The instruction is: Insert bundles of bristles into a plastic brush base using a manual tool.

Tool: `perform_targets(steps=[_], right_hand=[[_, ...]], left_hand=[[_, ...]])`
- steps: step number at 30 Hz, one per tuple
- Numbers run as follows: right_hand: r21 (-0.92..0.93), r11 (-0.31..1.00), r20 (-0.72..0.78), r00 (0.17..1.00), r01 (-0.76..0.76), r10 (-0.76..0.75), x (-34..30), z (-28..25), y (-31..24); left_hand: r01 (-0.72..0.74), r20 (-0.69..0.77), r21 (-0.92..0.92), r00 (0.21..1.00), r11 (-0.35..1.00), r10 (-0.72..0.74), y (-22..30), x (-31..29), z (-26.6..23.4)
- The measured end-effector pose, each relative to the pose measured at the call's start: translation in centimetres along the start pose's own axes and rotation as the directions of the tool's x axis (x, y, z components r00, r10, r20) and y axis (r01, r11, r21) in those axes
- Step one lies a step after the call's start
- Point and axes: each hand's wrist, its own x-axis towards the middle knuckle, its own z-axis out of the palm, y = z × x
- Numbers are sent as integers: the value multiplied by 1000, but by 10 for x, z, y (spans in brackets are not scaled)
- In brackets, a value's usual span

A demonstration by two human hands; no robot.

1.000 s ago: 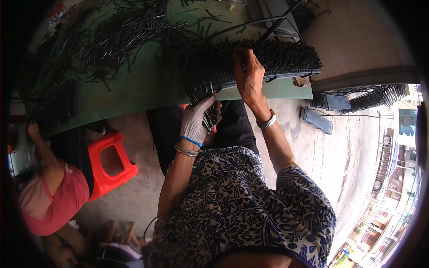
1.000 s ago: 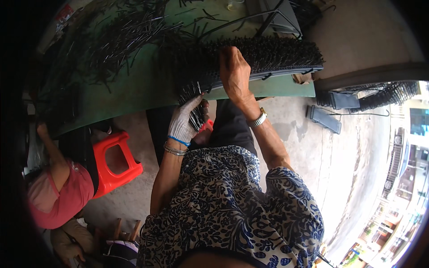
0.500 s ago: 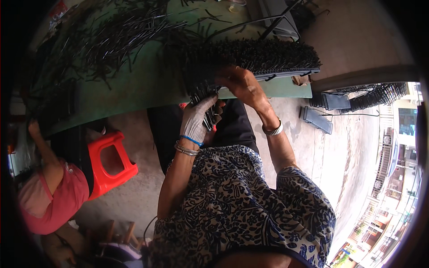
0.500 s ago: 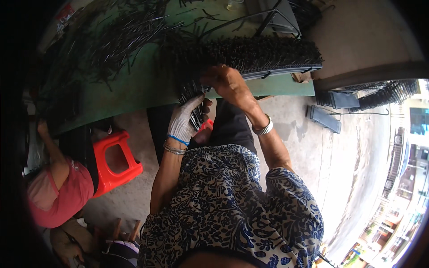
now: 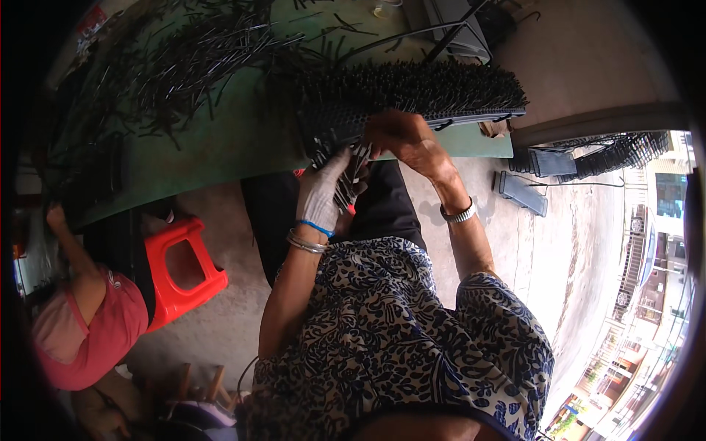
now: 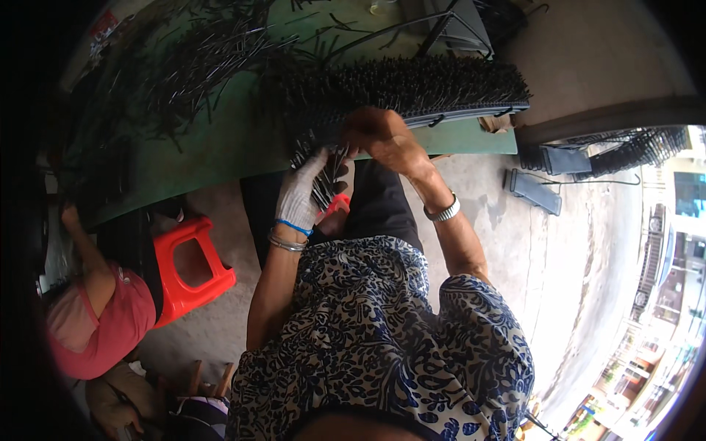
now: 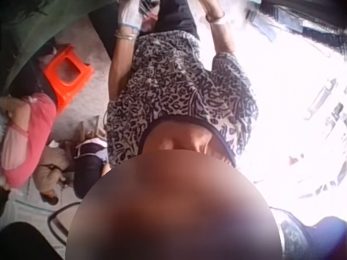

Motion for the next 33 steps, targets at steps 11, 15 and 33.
perform_targets(steps=[11, 15, 33], right_hand=[[-716, 687, -434, 691, 126, -579, 20, 1, 12], [-751, 654, -432, 684, 88, -588, 22, 5, 16], [-831, 554, -306, 792, 48, -528, 38, 7, 13]], left_hand=[[182, 105, -272, 982, 945, -159, -18, 20, -12], [146, 64, -287, 989, 947, -133, -21, 20, -11], [58, 34, -241, 998, 969, -52, -12, 5, -11]])
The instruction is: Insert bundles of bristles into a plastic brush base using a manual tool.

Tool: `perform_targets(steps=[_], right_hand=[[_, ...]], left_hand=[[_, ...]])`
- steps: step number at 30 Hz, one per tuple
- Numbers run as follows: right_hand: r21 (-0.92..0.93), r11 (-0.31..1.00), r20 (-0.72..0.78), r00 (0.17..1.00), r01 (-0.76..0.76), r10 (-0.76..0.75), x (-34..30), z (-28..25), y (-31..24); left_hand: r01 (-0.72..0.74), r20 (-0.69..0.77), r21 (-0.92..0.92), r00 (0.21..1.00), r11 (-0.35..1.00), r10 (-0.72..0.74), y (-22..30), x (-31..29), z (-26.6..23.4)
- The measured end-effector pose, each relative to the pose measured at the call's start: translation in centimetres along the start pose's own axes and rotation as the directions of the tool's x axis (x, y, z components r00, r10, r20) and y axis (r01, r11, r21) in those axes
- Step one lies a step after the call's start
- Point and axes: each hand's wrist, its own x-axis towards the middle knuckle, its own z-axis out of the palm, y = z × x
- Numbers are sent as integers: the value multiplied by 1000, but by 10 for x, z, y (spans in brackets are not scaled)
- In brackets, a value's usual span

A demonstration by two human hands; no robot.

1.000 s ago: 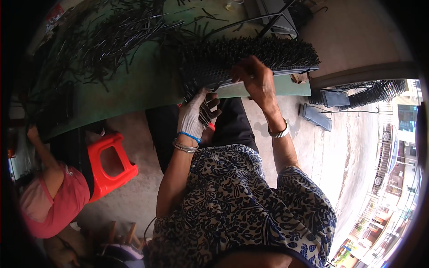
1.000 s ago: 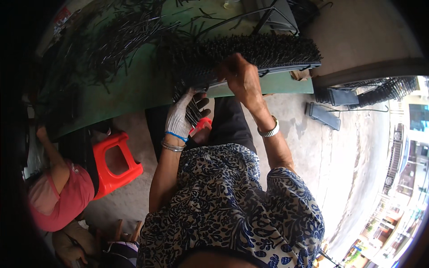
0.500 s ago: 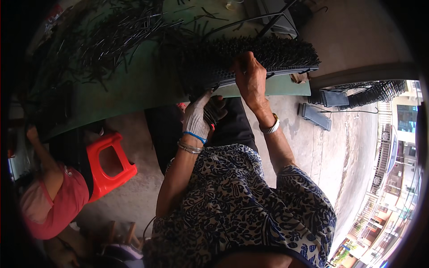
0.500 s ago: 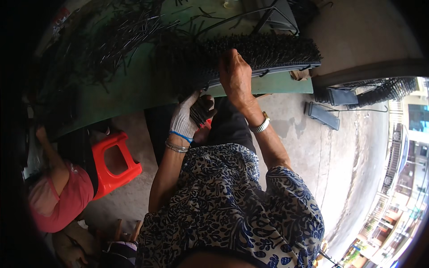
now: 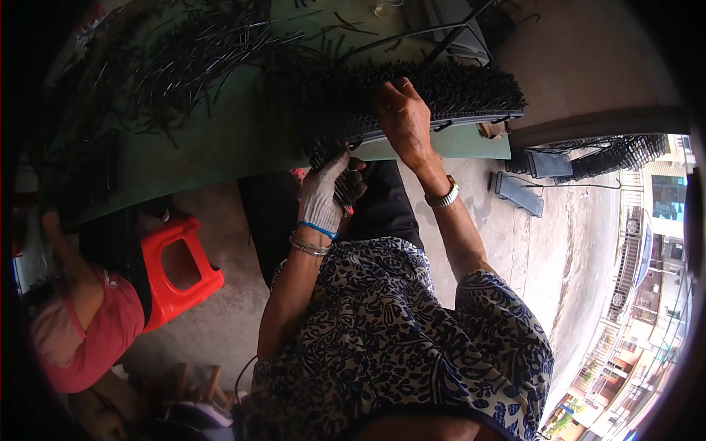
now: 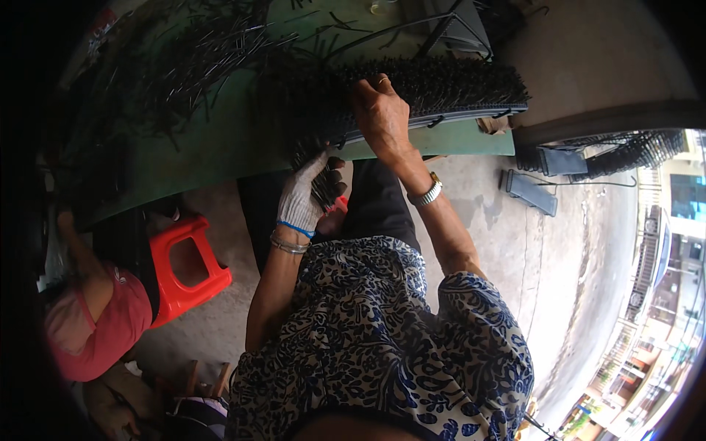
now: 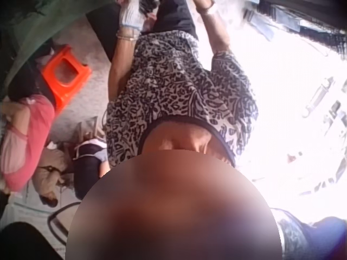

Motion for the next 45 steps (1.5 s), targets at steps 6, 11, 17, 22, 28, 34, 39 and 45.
perform_targets(steps=[6, 11, 17, 22, 28, 34, 39, 45], right_hand=[[-143, 987, -73, 993, 78, -89, -4, 10, 8], [-295, 949, -42, 991, 108, -125, -6, 11, 5], [397, 897, 421, 907, -195, 11, -14, -17, -21], [568, 722, 585, 811, -395, -16, -15, -23, -22], [529, 749, 623, 782, -399, -23, -12, -26, -22], [533, 695, 663, 748, -483, 11, -13, -28, -20], [512, 738, 648, 761, -439, 4, -10, -31, -23], [554, 695, 652, 758, -457, -21, -15, -28, -17]], left_hand=[[-9, 41, -34, 999, 999, 11, 3, -3, 2], [-9, 20, 6, 1000, 1000, 9, 5, -6, 5], [-20, -1, 93, 1000, 995, 20, 7, -11, 6], [-39, -48, 154, 998, 987, 47, 10, -20, 19], [-30, -39, 225, 998, 974, 40, 11, -19, 18], [0, -100, 304, 994, 953, 32, 14, -17, 20], [-50, -72, 349, 994, 936, 80, 19, -16, 22], [26, -116, 373, 993, 927, 19, 19, -10, 17]])
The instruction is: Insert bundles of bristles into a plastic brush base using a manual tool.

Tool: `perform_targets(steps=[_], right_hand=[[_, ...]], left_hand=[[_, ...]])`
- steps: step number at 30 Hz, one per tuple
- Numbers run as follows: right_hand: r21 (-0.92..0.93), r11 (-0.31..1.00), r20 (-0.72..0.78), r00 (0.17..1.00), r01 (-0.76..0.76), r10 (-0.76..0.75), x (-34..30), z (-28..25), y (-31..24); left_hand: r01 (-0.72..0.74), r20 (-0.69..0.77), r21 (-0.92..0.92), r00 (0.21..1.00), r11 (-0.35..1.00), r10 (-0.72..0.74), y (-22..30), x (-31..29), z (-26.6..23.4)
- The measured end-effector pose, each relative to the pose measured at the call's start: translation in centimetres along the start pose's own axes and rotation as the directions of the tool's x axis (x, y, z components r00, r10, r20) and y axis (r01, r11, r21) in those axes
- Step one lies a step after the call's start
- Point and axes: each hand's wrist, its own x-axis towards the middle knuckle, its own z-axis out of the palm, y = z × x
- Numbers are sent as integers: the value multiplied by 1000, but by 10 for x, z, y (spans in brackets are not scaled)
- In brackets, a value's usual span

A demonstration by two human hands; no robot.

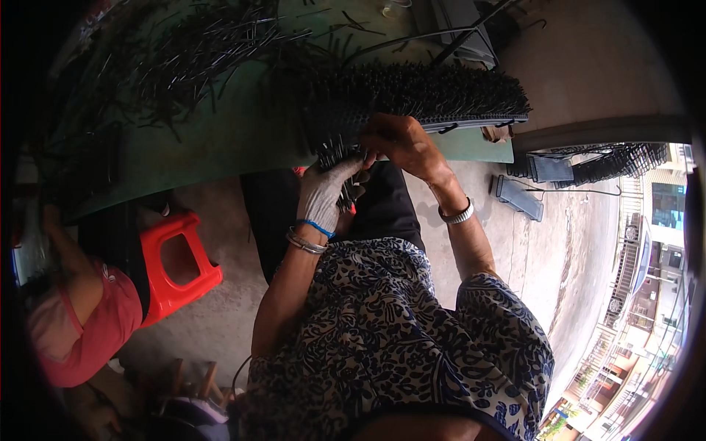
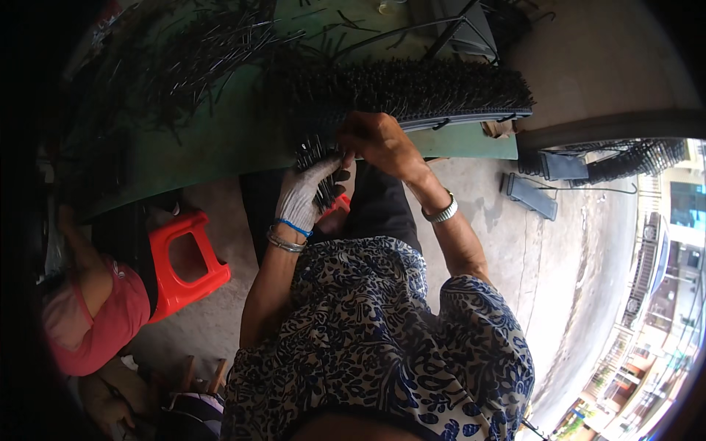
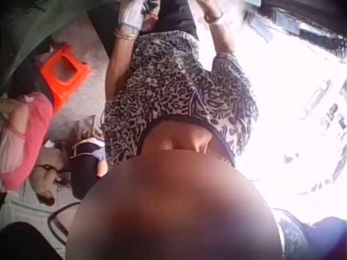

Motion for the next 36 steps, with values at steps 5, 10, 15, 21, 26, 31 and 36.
perform_targets(steps=[5, 10, 15, 21, 26, 31, 36], right_hand=[[-28, 995, -224, 969, 98, -101, -2, -9, -9], [-389, 913, -518, 791, 122, -326, 10, -8, -20], [-584, 808, -559, 682, 80, -472, 34, -1, 7], [-671, 737, -516, 661, 85, -546, 40, 3, 19], [-709, 701, -493, 660, 73, -567, 38, 3, 16], [-696, 716, -486, 702, 50, -521, 36, 1, 11], [-719, 692, -451, 721, 56, -527, 39, -3, 13]], left_hand=[[47, 20, -274, 999, 961, -44, -5, 14, -11], [66, 145, -318, 989, 946, -21, -13, 21, -14], [190, 218, -408, 970, 893, -107, -21, 23, -10], [184, 154, -382, 979, 906, -134, -19, 20, -8], [217, 202, -452, 970, 865, -138, -26, 27, -13], [198, 205, -452, 972, 870, -115, -28, 27, -14], [195, 226, -466, 969, 863, -96, -30, 27, -15]])
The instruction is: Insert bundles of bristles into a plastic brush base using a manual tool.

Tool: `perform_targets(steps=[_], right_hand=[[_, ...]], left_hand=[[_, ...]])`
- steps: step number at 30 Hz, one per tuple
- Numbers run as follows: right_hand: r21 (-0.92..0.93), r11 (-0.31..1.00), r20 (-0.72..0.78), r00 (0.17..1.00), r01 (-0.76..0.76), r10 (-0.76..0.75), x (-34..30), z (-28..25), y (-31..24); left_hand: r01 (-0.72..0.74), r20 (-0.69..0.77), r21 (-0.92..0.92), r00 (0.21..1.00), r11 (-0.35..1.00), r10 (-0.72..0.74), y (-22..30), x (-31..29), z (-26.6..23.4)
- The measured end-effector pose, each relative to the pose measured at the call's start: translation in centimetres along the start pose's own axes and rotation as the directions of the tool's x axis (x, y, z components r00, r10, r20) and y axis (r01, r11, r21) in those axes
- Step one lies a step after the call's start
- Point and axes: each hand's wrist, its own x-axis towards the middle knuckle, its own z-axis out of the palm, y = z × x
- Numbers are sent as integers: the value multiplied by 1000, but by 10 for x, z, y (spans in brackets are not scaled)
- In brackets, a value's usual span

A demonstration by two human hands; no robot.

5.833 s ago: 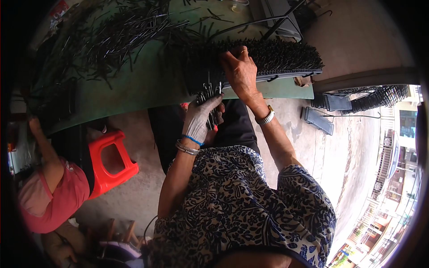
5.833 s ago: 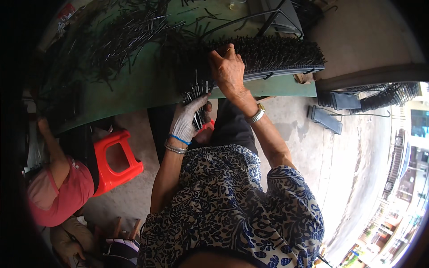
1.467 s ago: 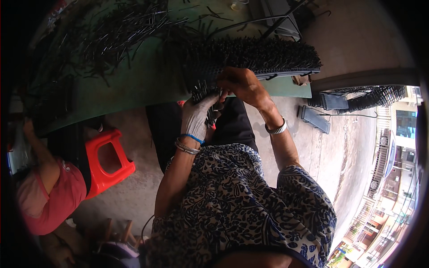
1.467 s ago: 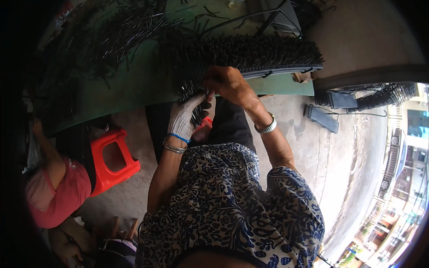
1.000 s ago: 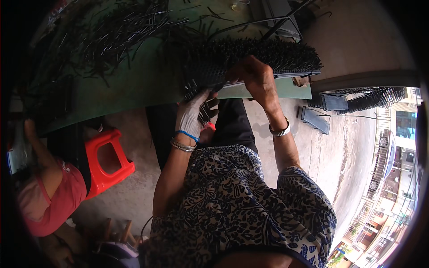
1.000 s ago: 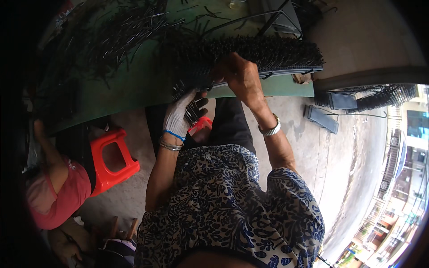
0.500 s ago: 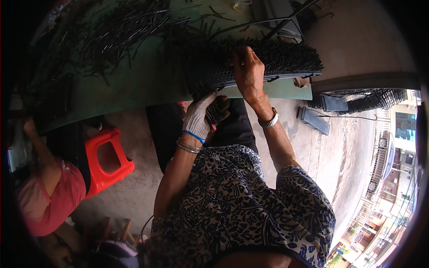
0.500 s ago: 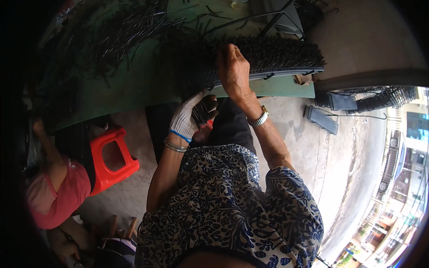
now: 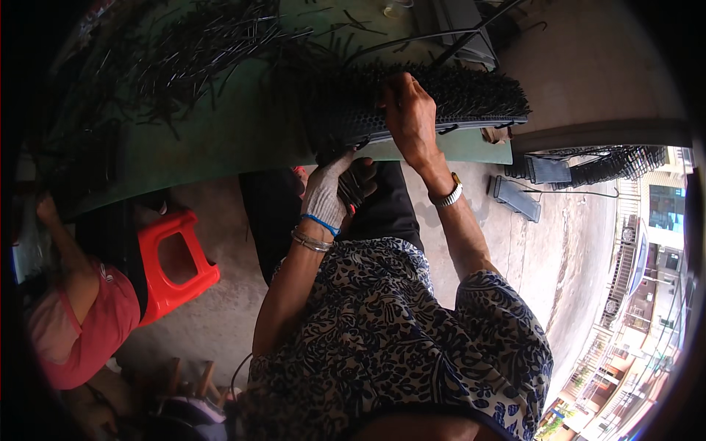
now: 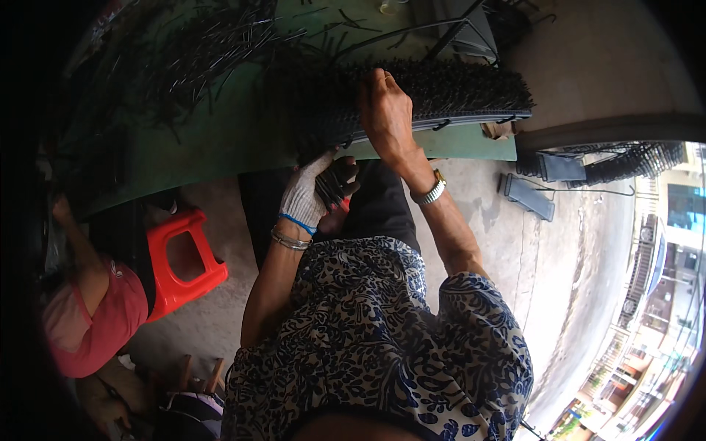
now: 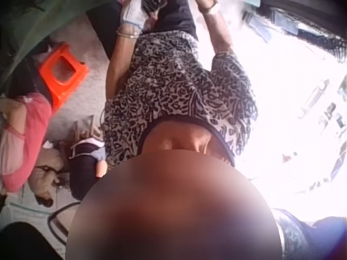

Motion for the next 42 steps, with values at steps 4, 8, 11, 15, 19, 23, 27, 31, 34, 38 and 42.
perform_targets(steps=[4, 8, 11, 15, 19, 23, 27, 31, 34, 38, 42], right_hand=[[-13, 1000, 22, 1000, 11, -11, 2, 1, -1], [-120, 993, 102, 995, 15, -2, 2, 4, 2], [-62, 998, 115, 993, 3, 4, 4, 10, 4], [-169, 984, 132, 990, 62, -40, 4, 18, -5], [-166, 983, 135, 989, 81, -58, 7, 24, -10], [-152, 988, 52, 999, 13, -5, 8, 23, -10], [-161, 987, 54, 999, 16, -7, 8, 22, -12], [-161, 986, 79, 996, 47, -35, 15, 25, -7], [-140, 988, 71, 996, 66, -57, 11, 28, -6], [-119, 992, 40, 999, 41, -37, 1, 25, -14], [-139, 989, 53, 997, -46, 54, -4, 25, -4]], left_hand=[[-29, 5, 3, 1000, 1000, 29, 0, -3, 1], [-19, 7, -28, 1000, 999, 19, 0, -4, 2], [-21, -40, -10, 999, 1000, 21, 1, -9, 7], [-15, -84, 33, 996, 999, 18, 3, -10, 6], [-18, -64, 74, 998, 997, 23, 3, -11, 4], [-37, -21, 47, 999, 998, 38, 2, -14, 8], [-42, -16, 54, 999, 998, 43, 3, -17, 9], [-26, -8, 56, 1000, 998, 26, 3, -14, 8], [-62, 33, 76, 998, 995, 60, 2, -17, 9], [-35, 4, 52, 999, 998, 35, 2, -18, 7], [-59, 5, 77, 998, 995, 58, 2, -21, 8]])
